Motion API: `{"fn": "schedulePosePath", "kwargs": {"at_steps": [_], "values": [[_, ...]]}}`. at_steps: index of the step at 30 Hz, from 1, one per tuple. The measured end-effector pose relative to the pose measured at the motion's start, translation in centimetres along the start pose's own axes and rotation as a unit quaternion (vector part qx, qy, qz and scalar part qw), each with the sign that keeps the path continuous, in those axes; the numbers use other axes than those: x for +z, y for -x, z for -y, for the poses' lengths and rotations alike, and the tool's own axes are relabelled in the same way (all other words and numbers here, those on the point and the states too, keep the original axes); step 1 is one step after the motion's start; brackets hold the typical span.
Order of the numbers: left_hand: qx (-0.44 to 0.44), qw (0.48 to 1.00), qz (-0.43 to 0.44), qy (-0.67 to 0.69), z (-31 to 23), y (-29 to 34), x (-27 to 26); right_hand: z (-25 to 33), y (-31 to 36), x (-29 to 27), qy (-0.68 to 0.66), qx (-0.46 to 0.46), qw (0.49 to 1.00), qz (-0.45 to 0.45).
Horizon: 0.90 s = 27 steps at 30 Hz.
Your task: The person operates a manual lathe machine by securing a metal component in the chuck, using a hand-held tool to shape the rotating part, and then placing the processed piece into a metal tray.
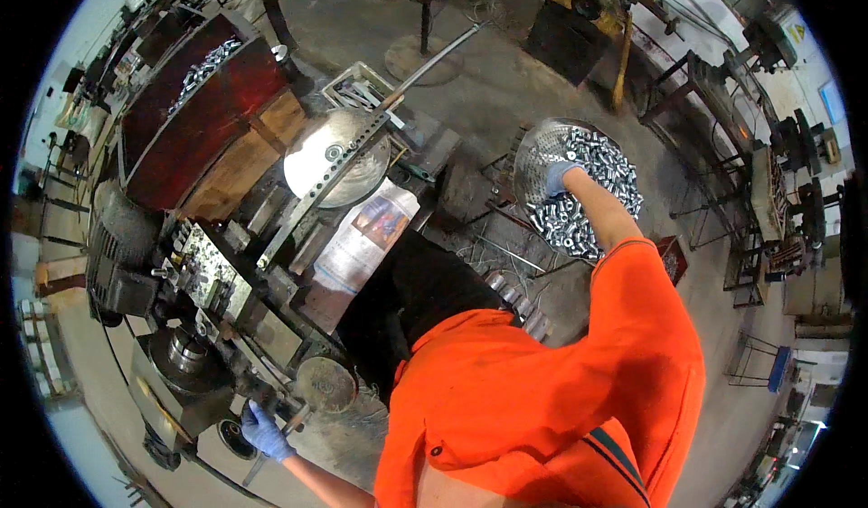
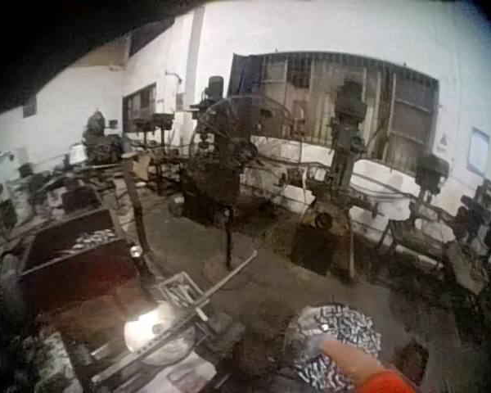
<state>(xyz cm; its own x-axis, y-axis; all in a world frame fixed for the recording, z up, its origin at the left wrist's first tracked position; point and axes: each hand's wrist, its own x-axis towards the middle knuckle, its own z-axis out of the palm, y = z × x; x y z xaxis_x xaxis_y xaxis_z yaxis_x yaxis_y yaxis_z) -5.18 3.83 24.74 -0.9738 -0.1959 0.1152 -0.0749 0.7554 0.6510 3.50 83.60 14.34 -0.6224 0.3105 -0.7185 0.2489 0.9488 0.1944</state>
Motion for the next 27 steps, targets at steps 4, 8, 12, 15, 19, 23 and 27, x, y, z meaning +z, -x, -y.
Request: {"fn": "schedulePosePath", "kwargs": {"at_steps": [4,8,12,15,19,23,27], "values": [[-0.008,1.000,0.006,0.024,1.6,0.4,-0.2,1.6,5.0,-4.5,-0.165,0.025,0.986,0.006],[-0.043,0.996,0.054,0.061,-0.1,-0.4,-0.2,0.0,5.7,-1.8,-0.310,0.094,0.916,-0.235],[-0.001,0.999,0.024,0.044,-4.4,-0.2,-2.2,5.1,7.4,-3.7,-0.533,0.006,0.777,-0.334],[0.052,0.998,-0.022,0.027,-9.1,-0.1,-3.7,14.2,15.5,-13.0,-0.566,-0.149,0.755,-0.296],[0.018,0.977,0.003,0.212,-15.5,-0.4,-0.5,23.7,18.6,-18.5,-0.452,-0.426,0.683,-0.384],[0.117,0.961,0.175,0.180,-21.4,-0.2,1.3,32.9,22.1,-22.5,-0.324,-0.640,0.600,-0.354],[0.093,0.946,0.197,0.238,-22.1,0.8,2.8,37.7,24.6,-23.1,-0.204,-0.683,0.613,-0.341]]}}
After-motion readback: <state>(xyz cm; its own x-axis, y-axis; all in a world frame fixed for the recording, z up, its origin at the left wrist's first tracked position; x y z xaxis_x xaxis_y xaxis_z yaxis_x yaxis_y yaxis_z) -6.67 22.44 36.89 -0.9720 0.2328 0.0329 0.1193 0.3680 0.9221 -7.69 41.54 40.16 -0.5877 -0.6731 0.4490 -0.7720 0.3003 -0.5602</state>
